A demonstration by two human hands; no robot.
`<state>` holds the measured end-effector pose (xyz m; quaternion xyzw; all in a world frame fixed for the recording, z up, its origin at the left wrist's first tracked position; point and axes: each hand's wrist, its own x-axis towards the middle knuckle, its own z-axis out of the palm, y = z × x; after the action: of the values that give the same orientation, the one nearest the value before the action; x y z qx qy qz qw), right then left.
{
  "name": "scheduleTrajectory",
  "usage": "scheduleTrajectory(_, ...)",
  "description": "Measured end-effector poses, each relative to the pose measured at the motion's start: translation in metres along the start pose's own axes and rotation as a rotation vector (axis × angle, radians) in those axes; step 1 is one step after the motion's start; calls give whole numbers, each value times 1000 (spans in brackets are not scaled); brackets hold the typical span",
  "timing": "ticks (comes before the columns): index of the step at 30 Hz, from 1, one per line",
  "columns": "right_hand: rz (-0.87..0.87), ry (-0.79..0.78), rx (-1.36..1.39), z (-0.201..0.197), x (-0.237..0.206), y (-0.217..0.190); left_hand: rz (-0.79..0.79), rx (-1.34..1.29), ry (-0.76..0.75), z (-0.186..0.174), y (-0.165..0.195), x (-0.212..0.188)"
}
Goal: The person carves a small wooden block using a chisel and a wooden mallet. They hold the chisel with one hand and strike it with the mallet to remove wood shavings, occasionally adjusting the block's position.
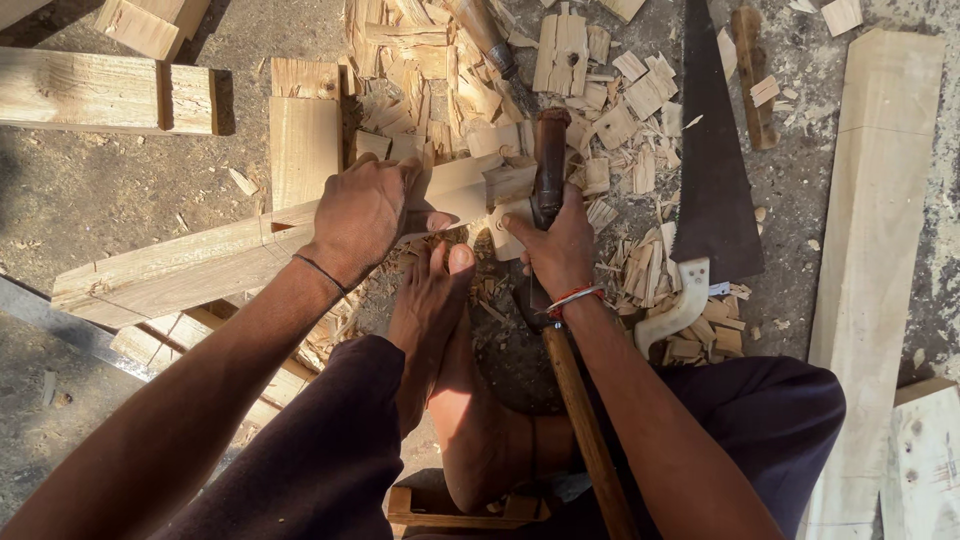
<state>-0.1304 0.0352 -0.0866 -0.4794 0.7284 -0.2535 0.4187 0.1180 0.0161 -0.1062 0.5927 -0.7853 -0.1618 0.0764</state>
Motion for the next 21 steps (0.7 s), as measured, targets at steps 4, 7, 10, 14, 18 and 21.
scheduleTrajectory(4, -84, 29, 109, -27, -9, -20, 6, -4, -84, -6, 12, 0)
scheduleTrajectory(7, -416, -6, 340, -57, -12, -37, -32, 65, -210, -4, 16, -1)
scheduleTrajectory(10, -742, -32, 473, -87, -5, -52, 41, 114, -135, 5, 14, 2)
scheduleTrajectory(14, -908, -121, 524, -114, 9, -70, 96, 239, -71, 17, 20, 5)
scheduleTrajectory(18, -963, -125, 550, -116, 13, -83, 50, 194, -113, 21, 34, 5)
scheduleTrajectory(21, -971, -85, 455, -107, 12, -87, 36, 132, -129, 18, 37, 9)
